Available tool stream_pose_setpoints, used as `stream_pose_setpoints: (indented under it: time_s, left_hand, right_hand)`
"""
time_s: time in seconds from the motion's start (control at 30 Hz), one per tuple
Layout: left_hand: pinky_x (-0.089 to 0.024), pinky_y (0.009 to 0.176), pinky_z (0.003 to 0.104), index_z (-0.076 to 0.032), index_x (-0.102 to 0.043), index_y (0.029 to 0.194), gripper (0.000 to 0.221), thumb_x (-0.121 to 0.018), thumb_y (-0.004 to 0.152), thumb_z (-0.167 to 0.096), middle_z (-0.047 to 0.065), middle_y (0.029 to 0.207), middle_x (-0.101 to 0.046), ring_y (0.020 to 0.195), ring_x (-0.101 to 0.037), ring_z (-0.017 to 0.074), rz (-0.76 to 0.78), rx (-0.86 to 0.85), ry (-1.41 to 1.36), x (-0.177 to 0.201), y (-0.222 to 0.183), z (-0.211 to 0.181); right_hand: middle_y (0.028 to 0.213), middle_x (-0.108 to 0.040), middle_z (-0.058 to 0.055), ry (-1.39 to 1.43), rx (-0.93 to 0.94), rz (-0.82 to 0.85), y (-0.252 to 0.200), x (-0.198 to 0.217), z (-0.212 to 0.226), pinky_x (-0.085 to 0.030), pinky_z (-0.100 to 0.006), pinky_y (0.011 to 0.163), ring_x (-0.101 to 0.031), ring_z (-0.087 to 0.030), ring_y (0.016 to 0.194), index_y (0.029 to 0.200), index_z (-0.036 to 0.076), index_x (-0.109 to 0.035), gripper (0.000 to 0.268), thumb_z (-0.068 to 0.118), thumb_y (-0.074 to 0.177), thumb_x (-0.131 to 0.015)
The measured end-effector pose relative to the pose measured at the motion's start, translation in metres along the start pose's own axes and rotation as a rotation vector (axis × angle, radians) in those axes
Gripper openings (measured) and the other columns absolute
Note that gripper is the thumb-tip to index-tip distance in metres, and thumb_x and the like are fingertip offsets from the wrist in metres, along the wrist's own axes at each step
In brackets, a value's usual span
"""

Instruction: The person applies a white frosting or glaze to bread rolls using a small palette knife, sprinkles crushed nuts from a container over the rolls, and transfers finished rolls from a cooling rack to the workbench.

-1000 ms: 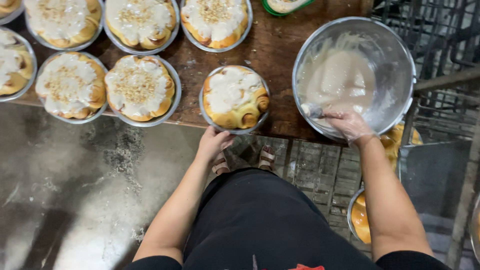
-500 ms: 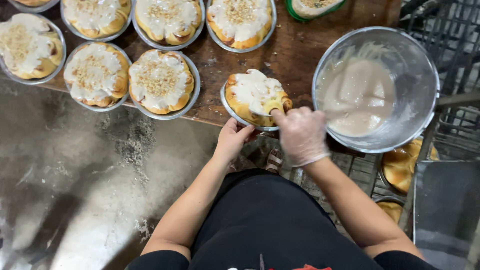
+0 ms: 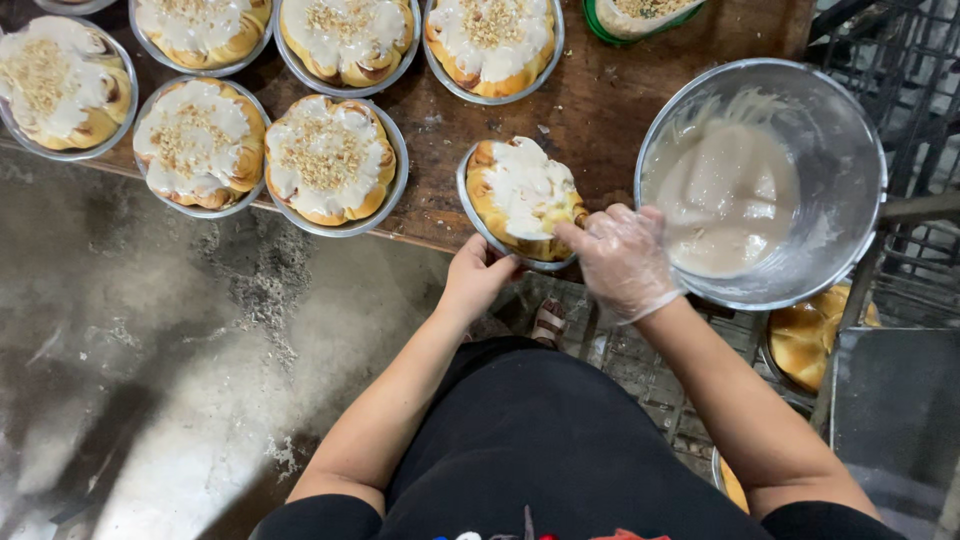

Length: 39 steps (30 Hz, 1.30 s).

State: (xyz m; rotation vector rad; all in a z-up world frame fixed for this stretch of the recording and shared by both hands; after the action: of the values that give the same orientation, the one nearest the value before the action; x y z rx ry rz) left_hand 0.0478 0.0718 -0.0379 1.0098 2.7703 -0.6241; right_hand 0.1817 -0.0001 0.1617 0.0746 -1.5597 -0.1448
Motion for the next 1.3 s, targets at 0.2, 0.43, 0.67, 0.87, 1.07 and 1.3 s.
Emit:
stream_pose_setpoints:
  time_s: [0.2, 0.43, 0.67, 0.87, 1.07, 1.3]
  left_hand:
    - [-0.057, 0.07, 0.025, -0.001, -0.06, 0.113, 0.019, -0.068, 0.096, -0.007, 0.003, 0.093, -0.068, 0.079, -0.064, 0.0093, 0.014, -0.052, -0.074, -0.01, 0.0, -0.002]
    - [-0.062, 0.067, 0.026, -0.007, -0.057, 0.119, 0.027, -0.062, 0.092, -0.01, 0.006, 0.105, -0.072, 0.083, -0.073, 0.0141, -0.03, 0.137, -0.194, 0.001, -0.005, -0.018]
    - [-0.061, 0.066, 0.027, 0.008, -0.056, 0.12, 0.027, -0.061, 0.096, -0.006, 0.015, 0.096, -0.068, 0.077, -0.07, 0.0183, 0.018, 0.287, -0.146, 0.063, 0.032, 0.043]
    - [-0.059, 0.068, 0.026, 0.002, -0.053, 0.125, 0.032, -0.057, 0.094, -0.002, 0.013, 0.105, -0.07, 0.08, -0.068, 0.0153, -0.235, 0.279, -0.074, 0.082, 0.017, 0.088]
    - [-0.063, 0.075, 0.03, 0.002, -0.05, 0.122, 0.03, -0.056, 0.094, -0.005, 0.014, 0.108, -0.07, 0.089, -0.076, 0.0175, -0.026, 0.35, -0.178, 0.043, 0.015, 0.083]
    - [-0.062, 0.082, 0.031, -0.005, -0.053, 0.126, 0.034, -0.064, 0.094, -0.005, 0.006, 0.108, -0.068, 0.093, -0.069, 0.0133, 0.028, 0.187, -0.231, -0.004, 0.001, 0.02]
  right_hand:
    - [0.072, -0.058, 0.0, -0.106, -0.167, -0.08, 0.008, -0.005, -0.02, -0.033, -0.043, 0.078, -0.058, -0.021, 0.076, 0.104, 0.026, -0.074, 0.026, 0.014, 0.098, -0.052]
    - [0.075, -0.059, -0.001, -0.048, -0.066, -0.213, -0.034, 0.01, 0.016, -0.034, -0.043, 0.076, -0.06, -0.023, 0.078, 0.112, 0.017, -0.075, 0.03, 0.015, 0.093, -0.052]
    - [0.09, -0.074, -0.011, -0.283, -0.763, 0.559, -0.12, -0.052, -0.167, -0.045, -0.05, 0.091, -0.069, -0.028, 0.084, 0.137, 0.048, -0.067, 0.052, 0.017, 0.098, -0.05]
    - [0.122, -0.072, -0.022, 0.03, -0.935, 0.696, -0.18, -0.127, -0.212, -0.048, -0.048, 0.1, -0.067, -0.039, 0.111, 0.117, 0.012, -0.08, 0.039, 0.031, 0.098, -0.052]
    - [0.116, -0.079, -0.015, 0.927, -0.993, 0.434, -0.179, -0.162, -0.219, -0.056, -0.037, 0.085, -0.071, -0.032, 0.096, 0.12, 0.014, -0.077, 0.035, 0.024, 0.087, -0.069]
    - [0.089, -0.076, -0.01, 0.446, -0.425, -0.065, -0.051, -0.053, -0.112, -0.053, -0.039, 0.08, -0.072, -0.025, 0.083, 0.111, 0.019, -0.081, 0.02, 0.023, 0.095, -0.069]
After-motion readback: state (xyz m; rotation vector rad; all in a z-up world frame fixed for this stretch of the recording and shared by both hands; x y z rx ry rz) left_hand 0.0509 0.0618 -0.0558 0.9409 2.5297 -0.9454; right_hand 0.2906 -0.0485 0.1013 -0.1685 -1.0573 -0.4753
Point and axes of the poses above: each hand's wrist, its own y-axis towards the middle knuckle, its own x-axis out of the back of the hand, z = x × y, the point moved 9 cm from there along y, towards the middle knuckle
